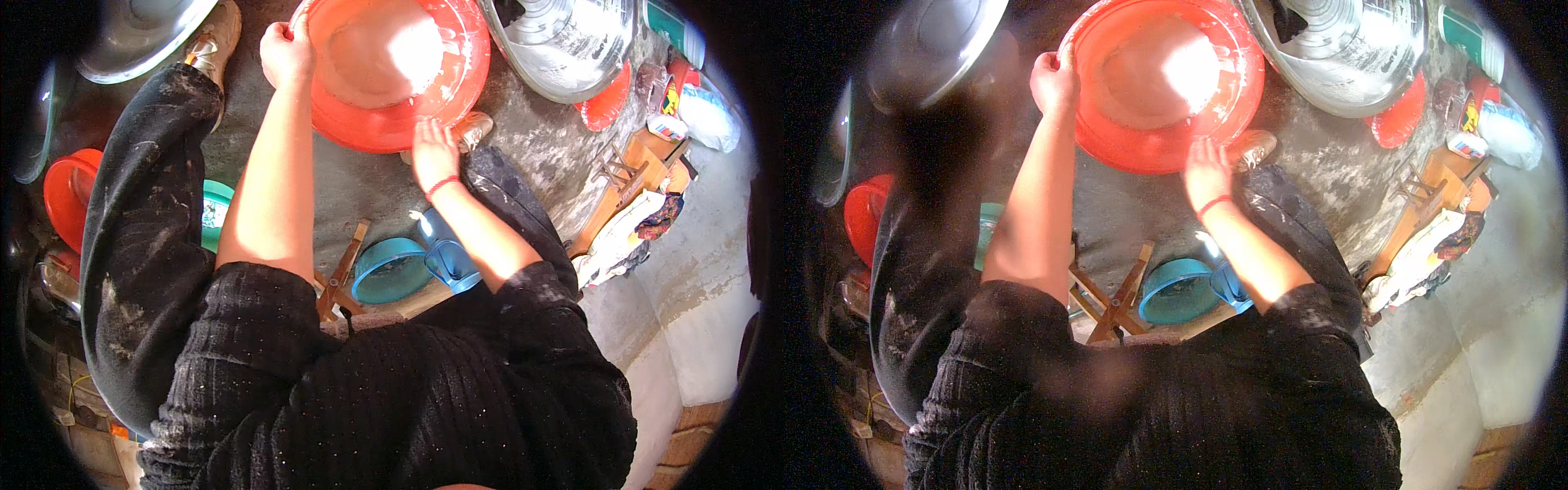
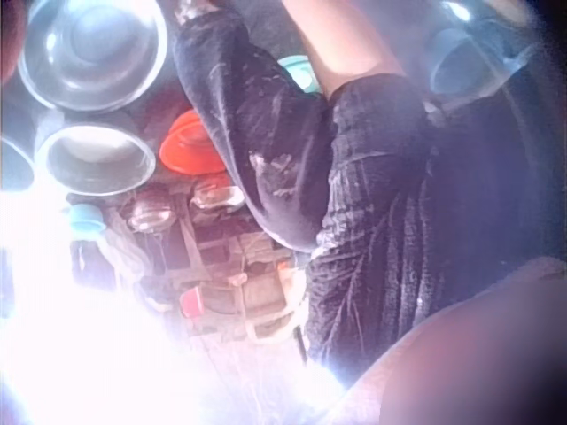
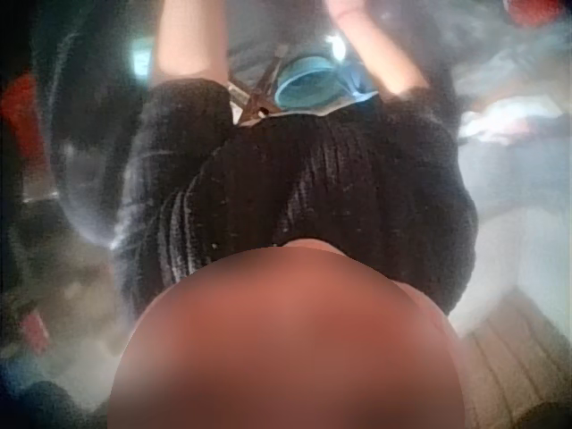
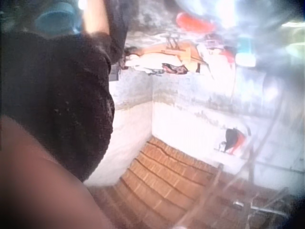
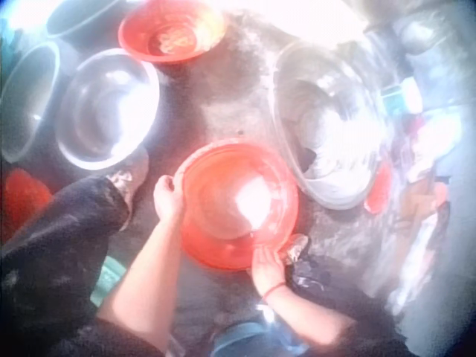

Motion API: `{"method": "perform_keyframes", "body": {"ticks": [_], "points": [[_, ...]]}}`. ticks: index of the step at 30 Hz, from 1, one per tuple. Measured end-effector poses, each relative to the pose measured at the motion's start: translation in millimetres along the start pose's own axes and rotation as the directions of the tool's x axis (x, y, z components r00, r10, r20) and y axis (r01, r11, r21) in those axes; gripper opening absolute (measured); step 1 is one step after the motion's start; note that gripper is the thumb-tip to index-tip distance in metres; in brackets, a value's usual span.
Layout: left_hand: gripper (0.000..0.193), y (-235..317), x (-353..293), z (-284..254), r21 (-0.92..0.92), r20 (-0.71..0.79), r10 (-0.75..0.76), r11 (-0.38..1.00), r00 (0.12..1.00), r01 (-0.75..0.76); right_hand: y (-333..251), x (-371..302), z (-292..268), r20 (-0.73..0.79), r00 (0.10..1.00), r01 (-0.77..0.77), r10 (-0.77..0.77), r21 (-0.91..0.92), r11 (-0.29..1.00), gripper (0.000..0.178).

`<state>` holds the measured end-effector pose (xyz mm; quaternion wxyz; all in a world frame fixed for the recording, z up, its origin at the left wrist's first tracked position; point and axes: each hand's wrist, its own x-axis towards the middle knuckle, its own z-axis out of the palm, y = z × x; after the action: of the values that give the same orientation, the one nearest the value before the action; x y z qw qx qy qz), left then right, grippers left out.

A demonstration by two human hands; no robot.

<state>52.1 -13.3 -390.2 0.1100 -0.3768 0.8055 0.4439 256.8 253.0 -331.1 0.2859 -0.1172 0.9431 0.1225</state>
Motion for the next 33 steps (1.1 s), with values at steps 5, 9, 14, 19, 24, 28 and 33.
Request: {"method": "perform_keyframes", "body": {"ticks": [5,9,14,19,24,28,33], "points": [[0.043,9,-1,-3,0.058,0.024,0.041,0.997,0.999,-0.042,-134,41,11,-0.062,0.997,-0.003,0.04,0.512,0.859,0.025],[0.058,10,23,-9,0.076,0.086,0.103,0.991,0.991,-0.11,-190,95,-4,0.189,0.96,-0.216,0.208,0.969,0.118,0.027],[0.064,-7,43,-11,0.221,0.177,0.13,0.961,0.975,-0.169,-200,158,-50,-0.248,0.959,0.166,0.138,0.885,0.435,0.048],[0.034,-9,34,-6,0.216,0.065,0.181,0.958,0.981,-0.191,-132,123,-42,0.421,0.868,-0.075,-0.264,0.636,0.768,0.075],[0.033,0,30,-5,0.192,0.105,0.103,0.974,0.989,-0.122,-11,89,-22,0.395,0.876,0.116,-0.277,0.385,0.916,0.111],[0.035,1,28,-6,0.181,0.101,0.085,0.978,0.991,-0.102,-30,99,-25,0.369,0.93,-0.045,-0.007,0.133,0.99,0.091],[0.038,6,31,0,0.208,0.168,0.052,0.974,0.984,-0.087,-143,110,-21,0.564,0.821,-0.409,0.087,0.473,0.78,0.087]]}}
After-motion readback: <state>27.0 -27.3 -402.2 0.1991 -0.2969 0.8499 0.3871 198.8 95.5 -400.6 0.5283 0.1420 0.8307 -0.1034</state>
